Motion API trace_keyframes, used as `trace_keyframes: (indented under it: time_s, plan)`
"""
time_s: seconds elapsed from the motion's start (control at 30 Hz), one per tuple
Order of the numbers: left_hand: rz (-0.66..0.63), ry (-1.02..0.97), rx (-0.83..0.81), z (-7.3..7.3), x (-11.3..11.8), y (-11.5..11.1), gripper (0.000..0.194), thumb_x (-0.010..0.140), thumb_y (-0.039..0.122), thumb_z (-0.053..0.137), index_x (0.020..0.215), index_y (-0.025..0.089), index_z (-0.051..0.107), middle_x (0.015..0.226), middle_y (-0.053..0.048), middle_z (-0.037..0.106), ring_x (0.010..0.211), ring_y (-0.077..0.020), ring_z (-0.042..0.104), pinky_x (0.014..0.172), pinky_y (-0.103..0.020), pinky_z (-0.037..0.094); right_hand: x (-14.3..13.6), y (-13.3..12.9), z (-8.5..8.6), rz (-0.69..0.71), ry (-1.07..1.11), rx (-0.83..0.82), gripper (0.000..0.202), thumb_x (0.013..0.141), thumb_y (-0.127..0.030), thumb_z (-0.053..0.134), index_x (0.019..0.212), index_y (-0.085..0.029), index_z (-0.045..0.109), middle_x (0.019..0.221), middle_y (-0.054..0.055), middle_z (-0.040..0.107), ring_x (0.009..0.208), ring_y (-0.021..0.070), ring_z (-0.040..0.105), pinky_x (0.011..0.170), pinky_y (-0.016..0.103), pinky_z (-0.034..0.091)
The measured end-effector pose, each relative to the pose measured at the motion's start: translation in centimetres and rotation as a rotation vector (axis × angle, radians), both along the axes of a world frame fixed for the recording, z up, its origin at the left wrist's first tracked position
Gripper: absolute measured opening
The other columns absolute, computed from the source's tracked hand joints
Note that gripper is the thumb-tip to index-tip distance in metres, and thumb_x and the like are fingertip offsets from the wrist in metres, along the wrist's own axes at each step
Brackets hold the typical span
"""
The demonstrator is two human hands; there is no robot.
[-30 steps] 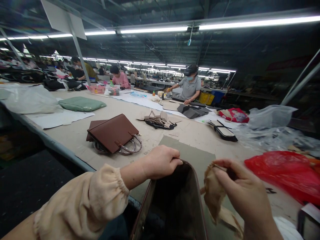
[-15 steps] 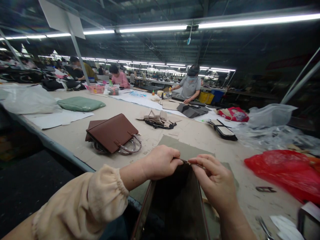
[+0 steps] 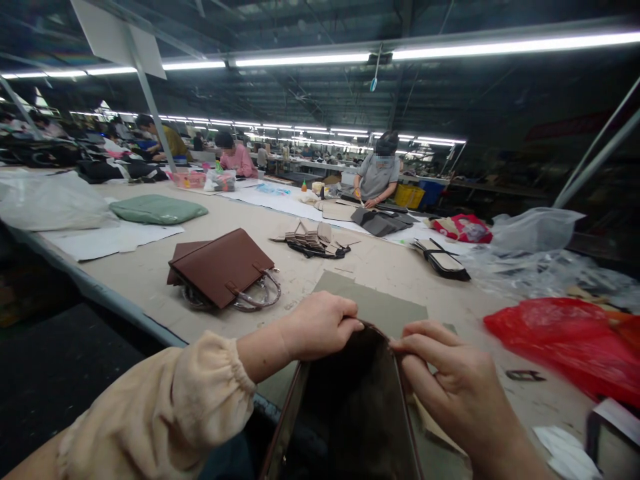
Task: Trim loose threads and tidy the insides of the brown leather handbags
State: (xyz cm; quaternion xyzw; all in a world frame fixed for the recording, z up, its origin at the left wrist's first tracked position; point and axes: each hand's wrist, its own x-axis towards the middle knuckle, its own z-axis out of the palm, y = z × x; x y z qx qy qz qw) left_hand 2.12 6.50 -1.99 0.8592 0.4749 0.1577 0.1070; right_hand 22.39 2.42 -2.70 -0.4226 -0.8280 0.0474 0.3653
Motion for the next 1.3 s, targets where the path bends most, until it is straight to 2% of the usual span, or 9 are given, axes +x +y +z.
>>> trace_keyframes:
  time_s: [0.1, 0.23, 0.4, 0.53, 0.63, 0.8, 0.93, 1.13, 1.3]
  plan:
    - [0.011, -0.001, 0.011, -0.1, -0.1, 0.1, 0.026, 0.083, 0.036, 0.046, 0.074, 0.019, 0.063, 0.072, -0.002, 0.065, 0.068, -0.015, 0.056, 0.057, -0.023, 0.035, 1.1, 0.3, -0.5, -0.055, 0.119, -0.084, 0.022, 0.078, -0.02, 0.043, 0.064, -0.021, 0.06, 0.073, 0.002, 0.058, 0.07, 0.0152, 0.056, 0.061, 0.023, 0.042]
    - [0.001, -0.015, 0.021, -0.2, -0.1, 0.1, 0.026, 0.083, 0.036, 0.046, 0.073, 0.019, 0.062, 0.071, -0.002, 0.065, 0.067, -0.0149, 0.056, 0.057, -0.023, 0.034, 1.4, 1.1, -1.3, -0.231, 0.31, -0.217, 0.024, 0.081, -0.029, 0.042, 0.06, -0.02, 0.048, 0.056, -0.003, 0.044, 0.055, 0.0122, 0.046, 0.05, 0.022, 0.035]
    - [0.017, -0.017, 0.006, -0.1, 0.0, -0.1, 0.027, 0.082, 0.037, 0.046, 0.073, 0.018, 0.063, 0.072, -0.003, 0.065, 0.067, -0.0153, 0.056, 0.058, -0.023, 0.037, 0.0, 1.8, -1.8, -0.273, 0.272, -0.311, 0.03, 0.08, -0.036, 0.046, 0.055, -0.02, 0.046, 0.049, -0.004, 0.041, 0.049, 0.0113, 0.043, 0.046, 0.021, 0.033]
    - [-0.019, -0.094, -0.054, -0.1, -0.1, -0.1, 0.025, 0.084, 0.034, 0.045, 0.092, 0.023, 0.065, 0.088, -0.002, 0.068, 0.08, -0.0163, 0.059, 0.07, -0.024, 0.042, -0.6, 1.8, -1.7, -0.185, 0.286, -0.271, 0.017, 0.08, -0.03, 0.05, 0.083, -0.02, 0.063, 0.066, -0.001, 0.058, 0.061, 0.014, 0.055, 0.053, 0.021, 0.042]
    - [-0.045, -0.119, -0.055, -0.1, -0.1, -0.2, 0.025, 0.084, 0.031, 0.044, 0.1, 0.025, 0.063, 0.093, -0.001, 0.068, 0.085, -0.0164, 0.059, 0.075, -0.025, 0.042, -0.6, 1.7, -1.8, -0.023, 0.231, -0.147, 0.027, 0.085, -0.023, 0.045, 0.104, -0.023, 0.064, 0.087, 0.004, 0.06, 0.079, 0.015, 0.059, 0.066, 0.023, 0.047]
    - [-0.025, -0.042, -0.015, -0.2, -0.1, -0.1, 0.026, 0.085, 0.031, 0.042, 0.08, 0.019, 0.065, 0.077, -0.002, 0.066, 0.072, -0.0149, 0.058, 0.063, -0.023, 0.039, -0.5, 1.7, -2.3, 0.114, 0.029, 0.028, 0.036, 0.086, -0.013, 0.039, 0.109, -0.026, 0.063, 0.095, 0.005, 0.056, 0.083, 0.0129, 0.058, 0.068, 0.022, 0.048]
    - [-0.008, -0.016, -0.002, -0.3, 0.0, 0.0, 0.027, 0.084, 0.034, 0.043, 0.075, 0.018, 0.063, 0.072, -0.002, 0.064, 0.068, -0.0142, 0.055, 0.06, -0.023, 0.037, -0.3, 1.5, -2.4, 0.129, 0.037, 0.089, 0.029, 0.083, -0.012, 0.044, 0.099, -0.023, 0.065, 0.097, 0.006, 0.057, 0.085, 0.0144, 0.058, 0.07, 0.024, 0.048]
    - [-0.026, -0.011, -0.002, -0.3, 0.1, -0.1, 0.027, 0.085, 0.034, 0.042, 0.076, 0.018, 0.062, 0.072, -0.002, 0.063, 0.069, -0.014, 0.055, 0.06, -0.023, 0.036, 0.3, 0.7, -1.3, 0.04, 0.123, -0.001, 0.02, 0.077, -0.014, 0.046, 0.068, -0.02, 0.063, 0.079, 0.003, 0.059, 0.072, 0.0147, 0.058, 0.063, 0.024, 0.046]
    - [-0.046, -0.022, -0.013, -0.5, 0.1, 0.0, 0.027, 0.085, 0.032, 0.041, 0.082, 0.019, 0.064, 0.078, -0.002, 0.065, 0.073, -0.0146, 0.057, 0.064, -0.023, 0.038, 1.0, 0.9, -1.9, -0.227, 0.28, -0.067, 0.014, 0.076, -0.026, 0.055, 0.087, -0.021, 0.062, 0.073, 0.001, 0.063, 0.061, 0.0143, 0.059, 0.055, 0.023, 0.045]
